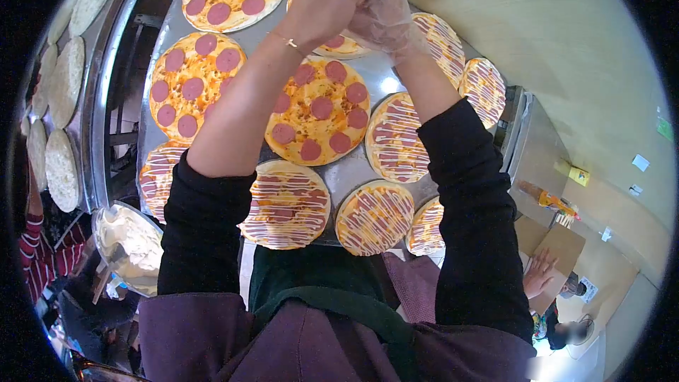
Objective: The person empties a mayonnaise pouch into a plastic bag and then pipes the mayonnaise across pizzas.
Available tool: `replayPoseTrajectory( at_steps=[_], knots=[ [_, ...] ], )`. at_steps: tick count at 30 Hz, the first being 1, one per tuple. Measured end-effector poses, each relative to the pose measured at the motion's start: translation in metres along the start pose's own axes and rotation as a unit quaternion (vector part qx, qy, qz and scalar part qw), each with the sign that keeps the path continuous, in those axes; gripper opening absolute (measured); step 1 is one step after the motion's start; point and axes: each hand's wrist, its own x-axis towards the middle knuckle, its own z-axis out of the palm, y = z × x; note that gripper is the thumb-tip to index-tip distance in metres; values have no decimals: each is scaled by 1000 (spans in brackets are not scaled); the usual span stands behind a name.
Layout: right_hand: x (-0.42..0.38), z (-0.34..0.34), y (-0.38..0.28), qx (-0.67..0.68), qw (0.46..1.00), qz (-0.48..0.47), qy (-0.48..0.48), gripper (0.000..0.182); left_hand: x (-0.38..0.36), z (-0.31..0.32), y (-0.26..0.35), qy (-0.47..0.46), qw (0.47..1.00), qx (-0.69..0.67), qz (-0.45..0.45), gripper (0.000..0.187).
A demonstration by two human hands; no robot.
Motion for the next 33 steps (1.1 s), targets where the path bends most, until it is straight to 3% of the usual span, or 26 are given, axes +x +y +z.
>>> replayPoseTrajectory(
  at_steps=[1,2,3,4,6,9,10,12,14,16,20,21,22,23,26,27,28,29,30,31,32,33],
  knots=[
    [-1,0,0,-7,1000,-5,2,49,4,-6,-2,-1,1000,1,-1,16],
    [-2,0,0,-13,1000,-12,4,49,11,-20,-5,-4,981,75,178,17],
    [-3,1,-1,-19,1000,-18,8,49,14,-33,-6,-7,925,147,351,18],
    [-2,2,-1,-25,999,-25,11,48,10,-43,5,-10,925,149,351,18],
    [-2,2,-2,-30,999,-31,16,48,-2,-57,25,-31,982,126,138,17],
    [-2,3,-5,-46,998,-34,23,48,-5,-66,18,-26,976,177,126,18],
    [0,4,-6,-51,998,-36,23,47,-2,-64,13,-24,976,177,126,18],
    [4,4,-8,-65,997,-39,21,47,6,-48,3,-41,932,158,325,18],
    [6,5,-10,-79,996,-41,16,46,-3,-22,-6,-31,939,145,311,17],
    [7,6,-10,-92,995,-43,14,46,-8,-2,-5,13,996,27,82,17],
    [2,7,-10,-114,992,-42,26,45,-4,-17,15,18,998,-57,6,17],
    [0,7,-9,-120,991,-41,31,45,2,-38,25,-31,982,36,182,17],
    [-2,9,-9,-124,991,-40,36,44,3,-49,30,-79,925,126,350,17],
    [-4,10,-9,-128,990,-40,41,44,0,-51,31,-82,925,127,349,17],
    [0,20,-3,-150,985,-52,64,45,-10,-54,35,-26,1000,-11,12,14],
    [1,19,-4,-159,984,-55,56,45,-6,-52,20,-25,1000,-11,12,14],
    [3,18,-6,-169,983,-58,47,45,2,-48,-7,4,972,110,208,14],
    [5,17,-8,-179,981,-61,36,45,5,-44,-23,33,892,225,392,14],
    [6,15,-11,-189,980,-63,25,46,-2,-37,-20,36,892,224,392,14],
    [7,12,-13,-199,978,-66,15,46,-12,-29,-11,-1,968,99,230,14],
    [7,9,-16,-209,975,-68,6,46,-19,-21,-3,-40,997,-33,58,15],
    [7,6,-18,-220,973,-69,-3,47,-20,-16,0,-27,999,-44,-4,14]
  ],
)
